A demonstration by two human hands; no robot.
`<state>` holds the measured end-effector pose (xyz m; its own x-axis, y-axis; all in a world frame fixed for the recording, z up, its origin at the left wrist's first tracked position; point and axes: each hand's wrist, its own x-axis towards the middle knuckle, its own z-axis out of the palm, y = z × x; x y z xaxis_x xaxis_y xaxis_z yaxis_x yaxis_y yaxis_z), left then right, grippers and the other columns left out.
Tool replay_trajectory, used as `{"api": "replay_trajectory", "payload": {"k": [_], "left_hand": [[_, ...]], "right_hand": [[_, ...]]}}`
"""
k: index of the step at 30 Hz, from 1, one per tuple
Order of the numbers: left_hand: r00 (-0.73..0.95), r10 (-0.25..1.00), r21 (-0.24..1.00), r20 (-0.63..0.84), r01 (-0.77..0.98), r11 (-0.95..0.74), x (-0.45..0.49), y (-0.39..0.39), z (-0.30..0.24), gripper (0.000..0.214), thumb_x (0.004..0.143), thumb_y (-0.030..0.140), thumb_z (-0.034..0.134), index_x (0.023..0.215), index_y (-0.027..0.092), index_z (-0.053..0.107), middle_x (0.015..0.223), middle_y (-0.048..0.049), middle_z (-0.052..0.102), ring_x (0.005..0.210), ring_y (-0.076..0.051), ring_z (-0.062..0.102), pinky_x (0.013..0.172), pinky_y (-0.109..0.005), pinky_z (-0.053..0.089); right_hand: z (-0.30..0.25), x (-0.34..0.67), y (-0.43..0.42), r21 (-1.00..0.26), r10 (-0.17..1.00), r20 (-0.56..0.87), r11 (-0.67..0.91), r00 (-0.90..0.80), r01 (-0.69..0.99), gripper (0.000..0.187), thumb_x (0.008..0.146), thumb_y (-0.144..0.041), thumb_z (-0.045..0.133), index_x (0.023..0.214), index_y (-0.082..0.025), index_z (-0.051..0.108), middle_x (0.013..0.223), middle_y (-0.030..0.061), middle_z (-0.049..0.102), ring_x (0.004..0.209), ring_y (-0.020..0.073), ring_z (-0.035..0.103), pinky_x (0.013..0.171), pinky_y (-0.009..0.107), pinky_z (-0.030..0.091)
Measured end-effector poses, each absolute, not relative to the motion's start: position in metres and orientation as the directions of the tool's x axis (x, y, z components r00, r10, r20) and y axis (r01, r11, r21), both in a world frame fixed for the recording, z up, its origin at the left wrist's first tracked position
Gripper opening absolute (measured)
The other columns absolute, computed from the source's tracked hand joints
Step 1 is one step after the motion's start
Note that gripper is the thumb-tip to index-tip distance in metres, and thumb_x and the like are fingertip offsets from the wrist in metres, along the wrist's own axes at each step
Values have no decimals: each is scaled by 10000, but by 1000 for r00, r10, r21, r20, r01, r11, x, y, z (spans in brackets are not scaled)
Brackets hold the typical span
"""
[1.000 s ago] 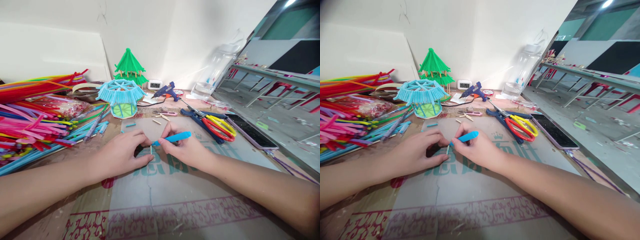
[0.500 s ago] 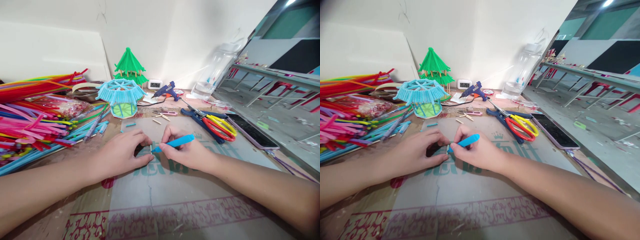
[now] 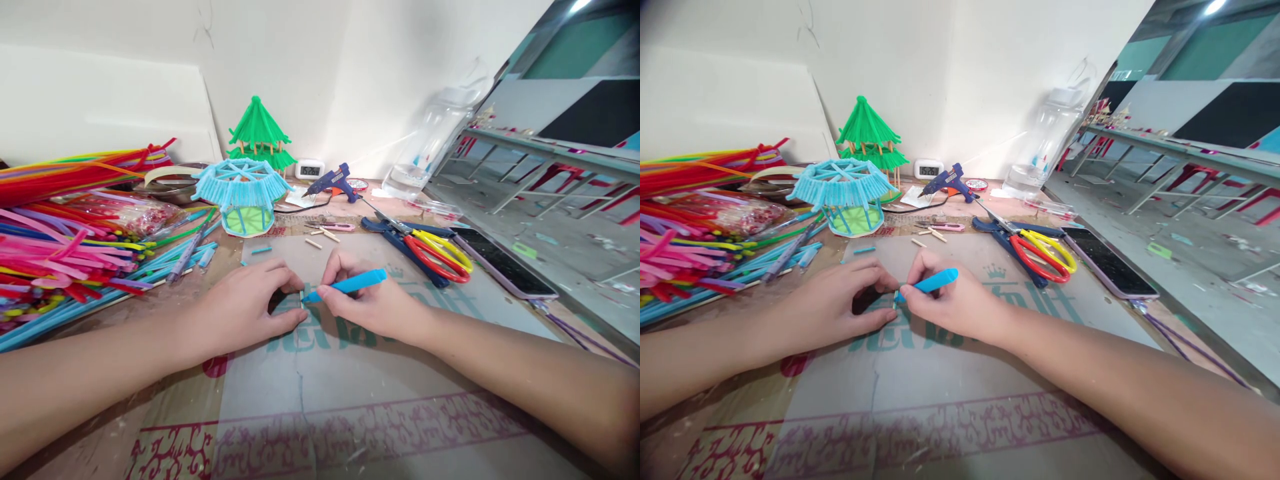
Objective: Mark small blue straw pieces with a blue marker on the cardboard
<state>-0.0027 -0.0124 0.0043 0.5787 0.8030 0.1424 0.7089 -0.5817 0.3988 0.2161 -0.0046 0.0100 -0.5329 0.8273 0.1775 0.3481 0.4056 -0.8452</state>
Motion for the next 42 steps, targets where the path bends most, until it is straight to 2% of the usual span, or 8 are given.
{"api": "replay_trajectory", "payload": {"k": [14, 27, 34, 42], "left_hand": [[591, 797, 378, 123, 714, -589, -5, -13, 7, 250, 883, 439, 607, 980, 209, 615, 990, -36, 637, 876, -221, 616, 691, -326, 422], [588, 798, 386, 135, 710, -589, -5, -13, 6, 242, 869, 424, 624, 962, 201, 603, 970, -30, 628, 860, -212, 607, 684, -319, 411], [594, 794, 384, 131, 708, -593, -5, -13, 7, 235, 874, 422, 611, 946, 199, 590, 967, -32, 622, 847, -204, 598, 668, -311, 399], [602, 788, 355, 129, 714, -604, -7, -14, 10, 224, 870, 419, 614, 926, 204, 589, 930, -23, 607, 837, -207, 599, 673, -320, 401]], "right_hand": [[6, 215, 0, -813, 822, 250, 465, -511, 351, 133, 874, -253, 613, 811, -206, 506, 662, -33, 544, 583, 122, 493, 529, 260, 383], [10, 216, -2, -821, 822, 232, 453, -520, 349, 132, 866, -239, 610, 801, -205, 499, 641, -38, 542, 548, 111, 486, 503, 249, 373], [10, 217, -6, -852, 810, 173, 409, -561, 328, 155, 875, -254, 602, 799, -213, 473, 605, -57, 511, 510, 103, 456, 471, 242, 338], [6, 216, -2, -797, 807, 262, 490, -529, 353, 136, 901, -267, 596, 823, -206, 503, 666, -35, 555, 587, 115, 506, 541, 254, 396]]}}
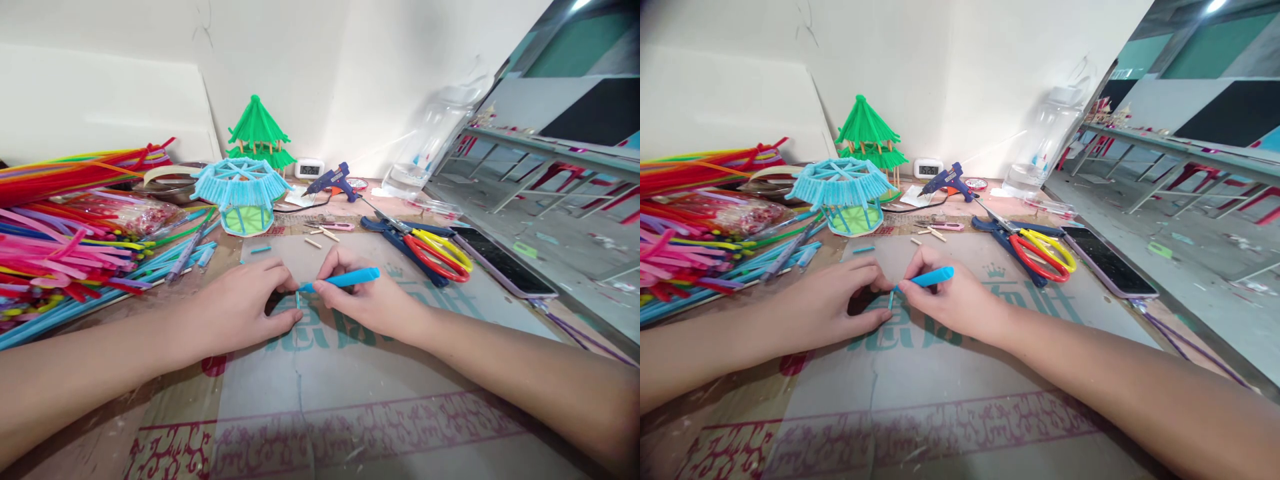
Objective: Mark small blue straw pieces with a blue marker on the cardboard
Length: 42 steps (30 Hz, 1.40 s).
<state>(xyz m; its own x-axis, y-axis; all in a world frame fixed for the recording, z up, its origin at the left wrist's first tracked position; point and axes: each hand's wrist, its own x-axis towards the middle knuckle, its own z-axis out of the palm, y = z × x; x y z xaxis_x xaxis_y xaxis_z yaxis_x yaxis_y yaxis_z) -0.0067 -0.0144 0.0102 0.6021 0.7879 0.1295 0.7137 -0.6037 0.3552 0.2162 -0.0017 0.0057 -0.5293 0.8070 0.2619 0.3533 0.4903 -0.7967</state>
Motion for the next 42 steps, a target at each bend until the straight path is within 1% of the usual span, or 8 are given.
{"api": "replay_trajectory", "payload": {"k": [6, 15, 19, 24, 31, 42], "left_hand": [[597, 793, 339, 121, 726, -598, -6, -13, 12, 234, 864, 427, 617, 925, 202, 592, 922, -27, 609, 840, -214, 603, 667, -321, 406], [596, 793, 332, 126, 728, -600, -7, -13, 11, 248, 867, 434, 610, 936, 196, 596, 925, -36, 614, 831, -209, 603, 660, -315, 410], [600, 791, 335, 119, 726, -601, -7, -13, 11, 248, 869, 434, 606, 941, 196, 598, 926, -43, 618, 832, -215, 603, 657, -317, 412], [601, 789, 340, 128, 721, -604, -6, -13, 11, 244, 868, 430, 612, 931, 196, 591, 934, -44, 621, 852, -222, 602, 666, -322, 415], [599, 791, 354, 125, 718, -600, -6, -12, 10, 233, 862, 414, 617, 925, 191, 593, 939, -42, 617, 862, -220, 600, 678, -322, 416], [585, 803, 351, 116, 732, -584, -5, -14, 10, 243, 859, 418, 618, 943, 192, 590, 939, -42, 626, 872, -228, 602, 690, -331, 424]], "right_hand": [[6, 216, -1, -810, 806, 243, 474, -540, 344, 143, 899, -278, 606, 833, -208, 501, 664, -29, 567, 583, 122, 519, 528, 256, 389], [9, 217, -3, -857, 807, 166, 402, -567, 322, 168, 892, -285, 612, 821, -216, 477, 623, -48, 545, 525, 105, 480, 481, 241, 345], [8, 216, -3, -851, 824, 174, 402, -540, 339, 154, 883, -263, 625, 826, -212, 491, 639, -43, 565, 541, 107, 501, 503, 244, 374], [8, 216, -1, -844, 825, 213, 426, -524, 327, 154, 897, -292, 614, 831, -213, 499, 658, -28, 587, 589, 126, 550, 542, 260, 417], [11, 216, -5, -842, 819, 168, 409, -549, 352, 147, 888, -269, 612, 820, -216, 493, 637, -33, 578, 562, 123, 540, 511, 255, 397], [8, 216, -2, -820, 819, 210, 445, -534, 359, 147, 917, -301, 599, 843, -214, 506, 690, -18, 610, 625, 136, 591, 565, 269, 448]]}}
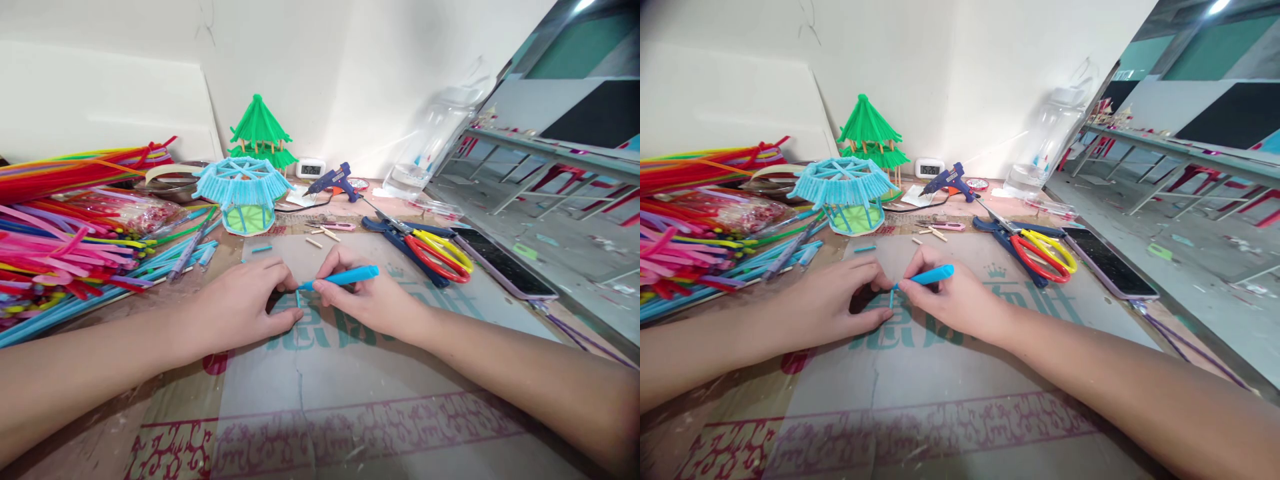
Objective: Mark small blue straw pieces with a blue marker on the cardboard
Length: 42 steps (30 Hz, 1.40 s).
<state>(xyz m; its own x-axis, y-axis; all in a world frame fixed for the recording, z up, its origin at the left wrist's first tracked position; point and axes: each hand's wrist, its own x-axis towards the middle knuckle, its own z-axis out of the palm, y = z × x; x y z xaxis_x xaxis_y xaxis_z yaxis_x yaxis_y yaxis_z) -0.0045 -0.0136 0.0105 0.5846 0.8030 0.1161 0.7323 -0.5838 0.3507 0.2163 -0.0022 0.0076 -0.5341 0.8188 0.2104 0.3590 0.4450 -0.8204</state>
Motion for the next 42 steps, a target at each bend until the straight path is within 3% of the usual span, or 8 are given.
{"api": "replay_trajectory", "payload": {"k": [8, 13, 29, 37, 42], "left_hand": [[582, 802, 354, 136, 727, -588, -5, -12, 9, 245, 855, 427, 617, 929, 196, 584, 942, -51, 634, 855, -224, 604, 662, -321, 421], [587, 800, 364, 126, 723, -588, -6, -12, 9, 240, 857, 417, 622, 948, 197, 593, 941, -42, 627, 868, -223, 603, 679, -326, 422], [594, 783, 376, 184, 693, -615, -5, -12, 3, 280, 888, 438, 616, 1062, 219, 629, 965, -27, 631, 896, -214, 612, 704, -321, 428], [572, 802, 399, 173, 703, -588, -4, -13, 4, 261, 871, 426, 634, 1017, 210, 640, 922, -17, 621, 866, -210, 607, 705, -328, 425], [581, 795, 389, 175, 701, -598, -4, -12, 3, 258, 878, 411, 621, 1020, 197, 640, 936, -27, 619, 892, -216, 607, 718, -333, 426]], "right_hand": [[12, 217, -6, -866, 806, 135, 378, -576, 326, 163, 895, -277, 607, 810, -218, 481, 624, -39, 580, 536, 112, 525, 484, 246, 380], [11, 215, -5, -844, 821, 182, 413, -541, 343, 148, 893, -290, 617, 832, -214, 507, 677, -23, 603, 596, 123, 555, 536, 257, 426], [8, 215, -2, -869, 864, 195, 371, -465, 326, 178, 852, -269, 657, 802, -223, 492, 646, -41, 552, 576, 126, 514, 525, 261, 403], [10, 214, -2, -877, 857, 181, 362, -482, 315, 179, 860, -263, 650, 798, -223, 486, 640, -38, 564, 584, 133, 537, 539, 270, 413], [10, 217, -4, -876, 828, 138, 358, -544, 323, 160, 885, -268, 614, 807, -220, 483, 623, -39, 553, 528, 121, 497, 480, 257, 355]]}}
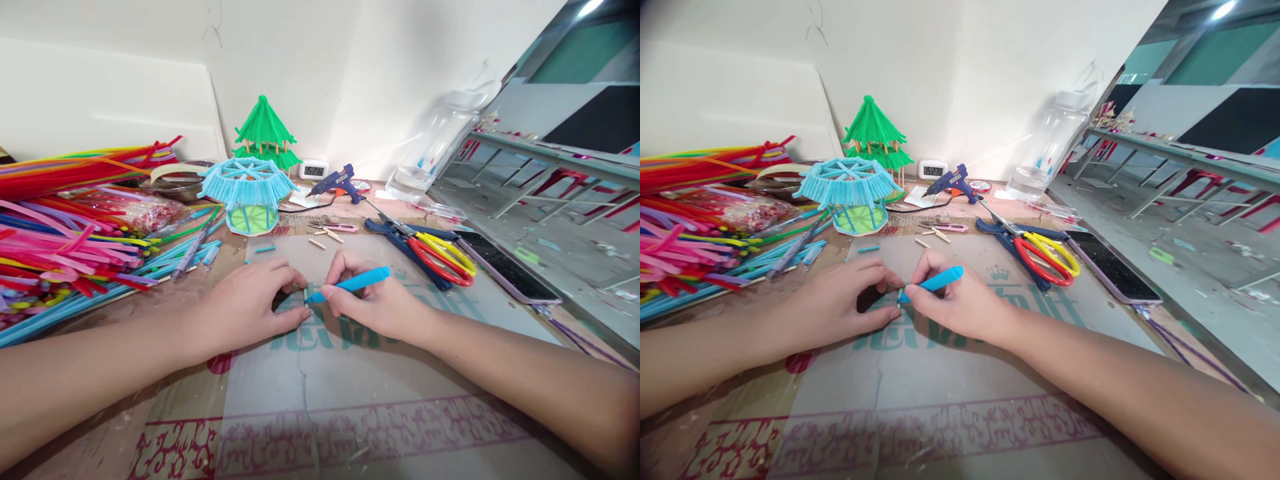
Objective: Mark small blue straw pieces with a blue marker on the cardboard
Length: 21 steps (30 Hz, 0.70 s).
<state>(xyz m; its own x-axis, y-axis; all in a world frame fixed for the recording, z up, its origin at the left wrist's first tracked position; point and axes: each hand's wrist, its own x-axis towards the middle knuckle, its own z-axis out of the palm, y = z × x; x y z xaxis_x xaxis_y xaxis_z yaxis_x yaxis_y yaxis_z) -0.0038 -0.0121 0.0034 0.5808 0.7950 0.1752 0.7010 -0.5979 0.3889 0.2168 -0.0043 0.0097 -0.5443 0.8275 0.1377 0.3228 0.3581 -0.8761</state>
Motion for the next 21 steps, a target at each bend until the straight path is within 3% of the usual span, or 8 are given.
{"api": "replay_trajectory", "payload": {"k": [21], "left_hand": [[597, 774, 357, 211, 691, -629, -4, -12, 1, 280, 887, 405, 623, 1100, 225, 648, 962, -22, 627, 907, -212, 615, 714, -317, 431]], "right_hand": [[8, 214, -2, -889, 871, 182, 344, -456, 303, 183, 842, -211, 641, 778, -225, 470, 623, -56, 515, 546, 118, 483, 513, 261, 356]]}}
